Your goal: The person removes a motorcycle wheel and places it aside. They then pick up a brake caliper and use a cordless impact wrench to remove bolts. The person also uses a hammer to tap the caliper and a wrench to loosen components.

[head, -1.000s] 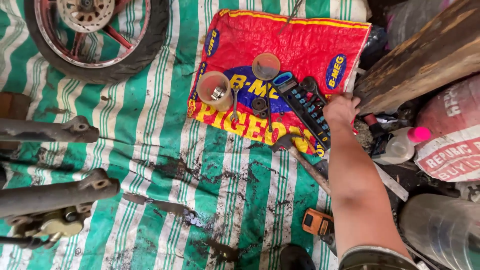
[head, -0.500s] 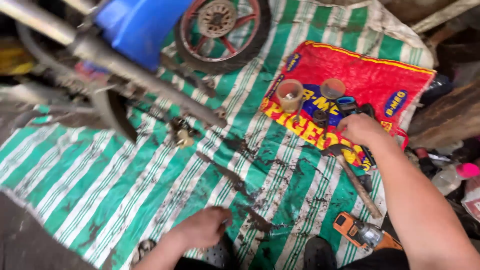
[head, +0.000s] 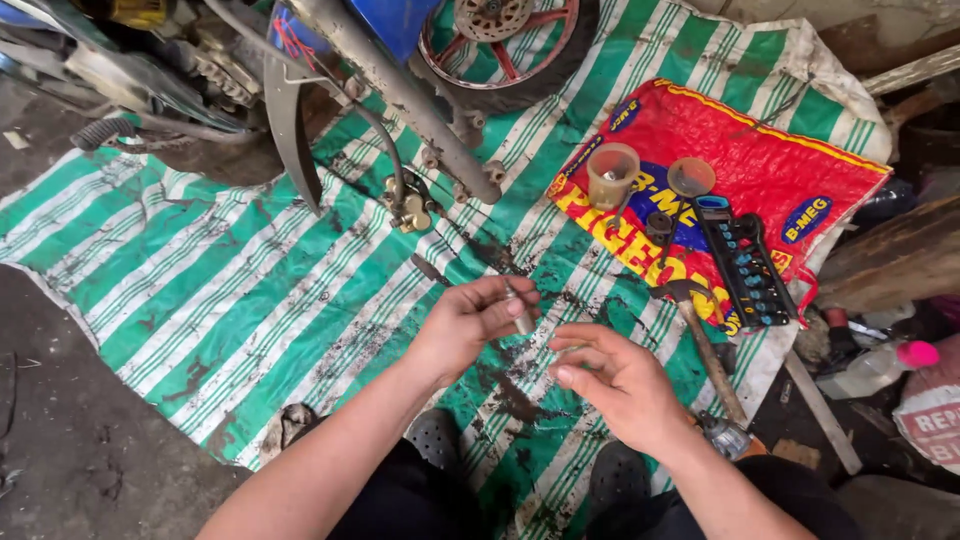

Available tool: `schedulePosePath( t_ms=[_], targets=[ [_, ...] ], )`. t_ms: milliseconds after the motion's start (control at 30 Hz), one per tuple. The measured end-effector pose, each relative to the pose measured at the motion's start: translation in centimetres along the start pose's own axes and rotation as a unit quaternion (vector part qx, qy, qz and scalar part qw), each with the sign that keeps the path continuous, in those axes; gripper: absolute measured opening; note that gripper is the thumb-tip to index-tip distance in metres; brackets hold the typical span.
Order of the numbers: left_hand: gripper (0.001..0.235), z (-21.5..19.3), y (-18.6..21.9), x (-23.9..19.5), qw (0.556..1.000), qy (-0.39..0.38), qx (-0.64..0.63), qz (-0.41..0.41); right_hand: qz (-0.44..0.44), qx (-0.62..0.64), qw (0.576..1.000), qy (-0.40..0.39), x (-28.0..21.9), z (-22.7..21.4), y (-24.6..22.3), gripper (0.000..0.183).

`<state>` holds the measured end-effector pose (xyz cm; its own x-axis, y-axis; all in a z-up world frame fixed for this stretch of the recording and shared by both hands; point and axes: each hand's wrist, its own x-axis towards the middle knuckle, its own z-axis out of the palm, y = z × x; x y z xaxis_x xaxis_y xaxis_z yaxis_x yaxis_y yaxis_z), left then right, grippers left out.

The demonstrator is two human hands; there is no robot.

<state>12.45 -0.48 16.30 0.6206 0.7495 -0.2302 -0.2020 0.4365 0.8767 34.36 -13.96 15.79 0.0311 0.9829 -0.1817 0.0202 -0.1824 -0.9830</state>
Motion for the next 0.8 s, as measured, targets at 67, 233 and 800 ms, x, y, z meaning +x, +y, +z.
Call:
schedulePosePath(
  t_ms=[67, 233, 800],
  targets=[
    [0.033, 1.6, -0.5, 0.5, 0.999, -0.019, 0.012, 0.040, -0.021, 0.111, 0.994, -0.002, 0.5, -0.2, 2.1, 0.052],
    [0.060, 3.3, -2.6, 0.6, 0.998, 0.022, -0.023, 0.056, -0.005, 0.105, 0.994, -0.021, 1.0, -1.9, 1.9, 0.047],
    [0.037, -4.8, -0.6, 1.0, 0.975, 0.079, -0.194, -0.077, 0.316, 0.007, 0.918, 0.240, -20.7, -24.6, 39.4, 0.090]
  ],
)
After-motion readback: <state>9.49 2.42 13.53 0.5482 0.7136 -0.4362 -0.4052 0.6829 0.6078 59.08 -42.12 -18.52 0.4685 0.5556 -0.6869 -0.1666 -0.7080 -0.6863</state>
